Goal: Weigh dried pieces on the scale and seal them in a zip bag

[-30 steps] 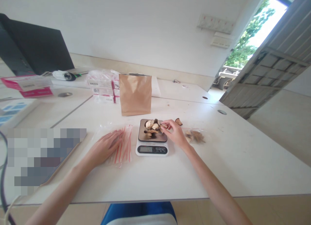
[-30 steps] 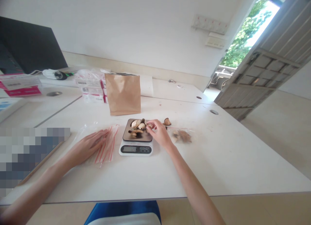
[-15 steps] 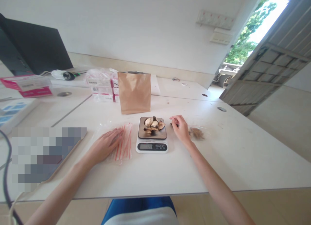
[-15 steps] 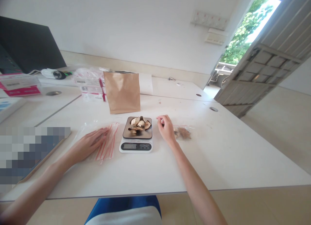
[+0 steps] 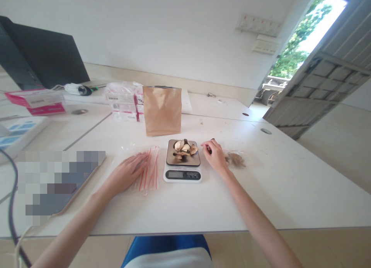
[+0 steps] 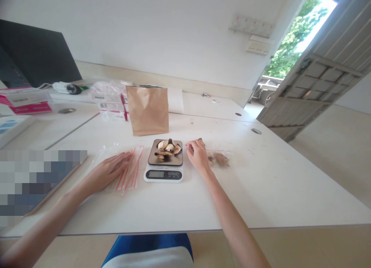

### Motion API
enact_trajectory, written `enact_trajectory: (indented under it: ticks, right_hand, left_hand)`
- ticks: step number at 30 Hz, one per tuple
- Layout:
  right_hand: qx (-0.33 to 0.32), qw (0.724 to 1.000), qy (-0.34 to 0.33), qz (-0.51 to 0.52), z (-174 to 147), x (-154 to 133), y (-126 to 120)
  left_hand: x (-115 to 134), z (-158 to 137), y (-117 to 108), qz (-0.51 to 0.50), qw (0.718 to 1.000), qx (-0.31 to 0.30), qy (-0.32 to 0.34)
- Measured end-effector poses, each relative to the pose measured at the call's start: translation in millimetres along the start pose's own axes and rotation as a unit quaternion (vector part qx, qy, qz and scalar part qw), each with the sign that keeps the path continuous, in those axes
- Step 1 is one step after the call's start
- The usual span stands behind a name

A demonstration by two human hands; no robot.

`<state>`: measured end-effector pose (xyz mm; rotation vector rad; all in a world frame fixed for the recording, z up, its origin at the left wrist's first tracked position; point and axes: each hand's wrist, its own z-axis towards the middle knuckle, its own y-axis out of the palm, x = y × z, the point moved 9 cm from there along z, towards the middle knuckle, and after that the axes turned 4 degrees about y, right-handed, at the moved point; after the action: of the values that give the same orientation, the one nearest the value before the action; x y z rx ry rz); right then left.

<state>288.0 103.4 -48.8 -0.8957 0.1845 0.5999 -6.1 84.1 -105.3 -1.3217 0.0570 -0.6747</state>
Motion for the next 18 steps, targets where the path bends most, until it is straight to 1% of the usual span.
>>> enact_trajectory:
  ticks: [7,11,14,16,18]
  right_hand:
    - [0.002,1.000,0.001,-0.018,0.1,1.3,-1.3]
    - [0.007,1.000,0.009,-0.022,1.3,4.4,-4.2]
    - [0.017,0.999,0.021,-0.025,2.3,8.0,-8.0]
    - [0.036,0.999,0.034,-0.019,2.7,10.3,-13.0]
    - [0.063,0.997,0.040,-0.002,2.9,7.4,-19.8]
  left_hand:
    - [-0.6,-0.3,1.2,0.000,1.000,-0.007,-0.006]
    - [-2.1,-0.4,2.4,0.002,1.000,-0.008,-0.005]
    - [-1.9,-0.9,-0.8,-0.003,1.000,-0.002,-0.014]
    - [-0.8,-2.2,-10.0,-0.017,0.999,0.025,-0.036]
    - [3.3,-4.8,-27.2,-0.043,0.993,0.088,-0.060]
